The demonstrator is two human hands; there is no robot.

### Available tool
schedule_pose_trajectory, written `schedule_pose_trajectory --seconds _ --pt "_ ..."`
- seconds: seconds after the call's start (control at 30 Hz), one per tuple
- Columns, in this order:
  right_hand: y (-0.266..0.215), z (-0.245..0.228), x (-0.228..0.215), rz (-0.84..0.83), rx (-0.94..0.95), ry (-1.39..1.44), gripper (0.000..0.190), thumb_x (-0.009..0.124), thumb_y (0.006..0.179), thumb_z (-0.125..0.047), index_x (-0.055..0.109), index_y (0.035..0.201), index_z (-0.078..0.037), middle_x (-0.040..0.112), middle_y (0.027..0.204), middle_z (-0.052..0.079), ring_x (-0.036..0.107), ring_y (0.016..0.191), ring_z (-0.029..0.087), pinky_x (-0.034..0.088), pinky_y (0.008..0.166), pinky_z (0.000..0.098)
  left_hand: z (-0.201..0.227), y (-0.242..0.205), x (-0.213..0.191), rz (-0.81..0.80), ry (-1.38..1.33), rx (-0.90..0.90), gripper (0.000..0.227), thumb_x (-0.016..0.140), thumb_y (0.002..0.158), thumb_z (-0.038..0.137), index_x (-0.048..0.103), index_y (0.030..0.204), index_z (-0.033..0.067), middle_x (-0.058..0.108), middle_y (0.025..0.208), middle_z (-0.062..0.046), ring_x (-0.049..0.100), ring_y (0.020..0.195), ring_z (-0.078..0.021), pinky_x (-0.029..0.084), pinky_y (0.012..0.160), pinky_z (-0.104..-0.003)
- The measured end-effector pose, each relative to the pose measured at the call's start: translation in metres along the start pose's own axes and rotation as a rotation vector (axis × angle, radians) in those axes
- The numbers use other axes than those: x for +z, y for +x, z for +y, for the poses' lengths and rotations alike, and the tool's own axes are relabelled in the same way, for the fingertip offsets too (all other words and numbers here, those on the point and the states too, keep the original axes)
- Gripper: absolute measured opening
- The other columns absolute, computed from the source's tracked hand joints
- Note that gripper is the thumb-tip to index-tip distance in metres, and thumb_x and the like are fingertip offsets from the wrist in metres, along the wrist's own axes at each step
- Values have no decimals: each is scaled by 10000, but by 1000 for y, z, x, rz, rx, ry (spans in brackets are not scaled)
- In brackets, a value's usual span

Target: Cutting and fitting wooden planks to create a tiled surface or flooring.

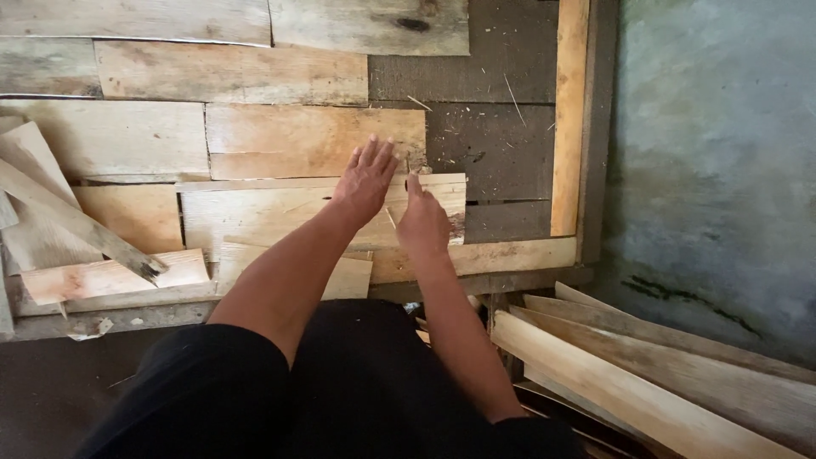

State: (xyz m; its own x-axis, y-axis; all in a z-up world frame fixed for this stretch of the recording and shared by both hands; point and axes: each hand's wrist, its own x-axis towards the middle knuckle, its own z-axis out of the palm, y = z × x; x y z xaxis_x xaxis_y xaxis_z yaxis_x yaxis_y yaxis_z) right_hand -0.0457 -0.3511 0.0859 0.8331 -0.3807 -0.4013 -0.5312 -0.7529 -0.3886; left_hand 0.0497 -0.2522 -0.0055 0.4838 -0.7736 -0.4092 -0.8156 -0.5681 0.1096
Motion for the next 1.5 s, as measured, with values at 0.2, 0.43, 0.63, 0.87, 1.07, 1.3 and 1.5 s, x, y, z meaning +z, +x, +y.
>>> schedule_pose_trajectory --seconds 0.2,0.43,0.63,0.87,1.07,1.3,1.5 --pt "-4 15 19 -54 55 -52 707 623 902 50 383 1560 -40 699 1072 219 726 943 352 591 820 459 -1 11 23 126 -28 -9 672 570 960 110 338 1590 131 133 1704 -140 107 1537 -386 186 1221 -538" --pt "-2 32 30 22 3 -50 701 639 868 69 434 1525 -61 704 1079 225 711 974 373 590 813 478 11 28 29 156 -233 -165 434 607 999 296 607 1400 131 262 1678 -77 197 1551 -349 256 1233 -521" --pt "-7 18 15 -56 84 -4 695 592 926 60 386 1567 -116 695 1126 206 729 922 329 622 781 437 21 46 17 89 -285 -307 232 630 982 146 742 1184 138 367 1651 -38 262 1550 -324 285 1238 -520" --pt "-18 26 27 -156 97 -82 824 640 898 49 289 1619 -136 662 1142 208 695 893 292 607 742 412 27 52 6 92 -296 -353 168 665 939 96 769 1070 96 410 1609 -73 269 1519 -362 254 1192 -590" --pt "-27 24 15 -151 66 -67 893 714 827 22 283 1596 -124 629 1150 212 674 969 390 584 799 484 26 50 25 266 -421 -361 228 608 986 118 756 1153 70 482 1547 -69 322 1504 -360 292 1197 -624" --pt "-22 27 -1 -201 69 -92 851 696 818 11 330 1575 -122 641 1156 221 671 994 389 567 828 484 26 50 15 96 -359 -362 259 539 1047 145 739 1204 93 423 1627 -43 294 1550 -348 280 1246 -580" --pt "12 24 -11 -115 154 114 480 444 1076 -83 448 1554 -131 705 1174 171 757 951 310 639 834 427 27 81 91 526 -503 -449 388 553 1056 167 663 1415 71 426 1572 -115 316 1537 -342 257 1242 -596"
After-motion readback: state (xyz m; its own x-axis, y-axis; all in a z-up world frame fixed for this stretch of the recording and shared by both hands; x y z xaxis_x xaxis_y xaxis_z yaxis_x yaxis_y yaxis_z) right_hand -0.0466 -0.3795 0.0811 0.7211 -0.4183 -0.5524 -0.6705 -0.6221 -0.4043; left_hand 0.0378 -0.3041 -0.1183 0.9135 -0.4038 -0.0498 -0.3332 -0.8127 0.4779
